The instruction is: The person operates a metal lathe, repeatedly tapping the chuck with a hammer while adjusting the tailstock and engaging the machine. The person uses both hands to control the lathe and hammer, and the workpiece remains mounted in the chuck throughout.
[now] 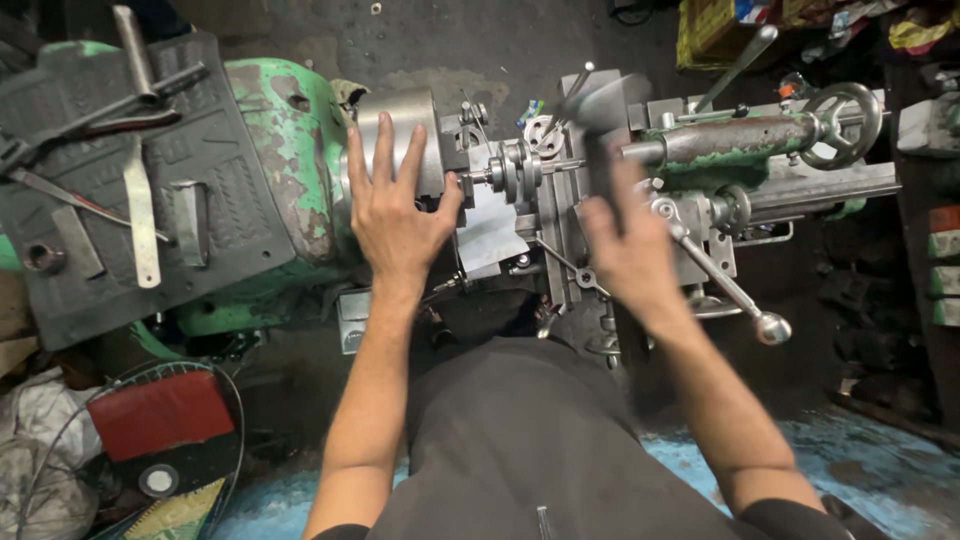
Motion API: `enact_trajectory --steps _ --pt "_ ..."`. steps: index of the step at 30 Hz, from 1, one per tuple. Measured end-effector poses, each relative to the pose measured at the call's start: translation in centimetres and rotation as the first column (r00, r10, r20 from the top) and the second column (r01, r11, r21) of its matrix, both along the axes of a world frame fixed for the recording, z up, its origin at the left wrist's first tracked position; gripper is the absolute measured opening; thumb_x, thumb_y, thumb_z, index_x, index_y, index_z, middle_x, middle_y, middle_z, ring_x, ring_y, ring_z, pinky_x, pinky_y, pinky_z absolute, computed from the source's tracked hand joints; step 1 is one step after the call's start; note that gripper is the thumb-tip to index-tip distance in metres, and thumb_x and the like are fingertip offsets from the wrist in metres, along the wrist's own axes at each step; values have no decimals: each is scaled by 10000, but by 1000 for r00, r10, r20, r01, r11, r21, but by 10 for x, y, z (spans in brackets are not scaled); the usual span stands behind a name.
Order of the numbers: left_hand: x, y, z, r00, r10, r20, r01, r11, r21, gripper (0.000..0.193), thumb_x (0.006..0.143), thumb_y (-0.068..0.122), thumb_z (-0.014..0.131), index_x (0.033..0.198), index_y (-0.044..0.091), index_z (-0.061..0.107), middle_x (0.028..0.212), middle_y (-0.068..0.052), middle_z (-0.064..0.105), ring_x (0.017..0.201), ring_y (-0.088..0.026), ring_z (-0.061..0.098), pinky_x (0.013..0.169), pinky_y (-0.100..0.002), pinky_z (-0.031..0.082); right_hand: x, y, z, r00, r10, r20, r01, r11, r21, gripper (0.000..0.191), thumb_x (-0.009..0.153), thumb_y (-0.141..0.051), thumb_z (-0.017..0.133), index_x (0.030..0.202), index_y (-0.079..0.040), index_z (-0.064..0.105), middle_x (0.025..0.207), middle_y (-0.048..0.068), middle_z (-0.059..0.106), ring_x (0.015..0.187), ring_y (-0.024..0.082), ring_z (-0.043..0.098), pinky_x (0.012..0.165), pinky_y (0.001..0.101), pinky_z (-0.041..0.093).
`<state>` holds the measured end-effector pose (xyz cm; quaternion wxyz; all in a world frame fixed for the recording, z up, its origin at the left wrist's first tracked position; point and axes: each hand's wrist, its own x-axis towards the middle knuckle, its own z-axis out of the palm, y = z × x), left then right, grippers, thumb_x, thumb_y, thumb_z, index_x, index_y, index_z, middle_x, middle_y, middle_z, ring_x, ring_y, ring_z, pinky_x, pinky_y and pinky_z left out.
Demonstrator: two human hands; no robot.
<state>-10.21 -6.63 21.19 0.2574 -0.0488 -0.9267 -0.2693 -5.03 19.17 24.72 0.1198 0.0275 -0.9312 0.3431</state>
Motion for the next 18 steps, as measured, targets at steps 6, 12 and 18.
enact_trajectory --steps 6,12,18 --pt "7 -3 8 1000 -11 9 11 1000 13 585 846 327 832 1386 157 685 1578 -116 484 1512 -400 338 1224 -524 363 14 -16 -37 912 6 411 209 855 -475 678 1013 -202 577 1622 -144 285 1022 74 693 538 104 547 462 274 481" --pt "63 24 19 952 -304 42 265 883 387 610 851 373 848 1346 91 630 1439 -173 603 1405 -339 533 1217 -479 414 18 -30 0 993 115 -32 -107 746 -658 699 1124 -216 575 1696 -136 180 1100 90 616 745 76 569 609 230 504" --pt "116 46 11 693 -679 245 107 433 895 552 909 280 772 1360 51 551 950 -120 746 836 -138 701 759 -323 596 33 -29 52 872 308 -381 -446 822 -355 634 1139 -362 556 1652 -105 286 1473 126 425 1199 145 527 1012 291 524"
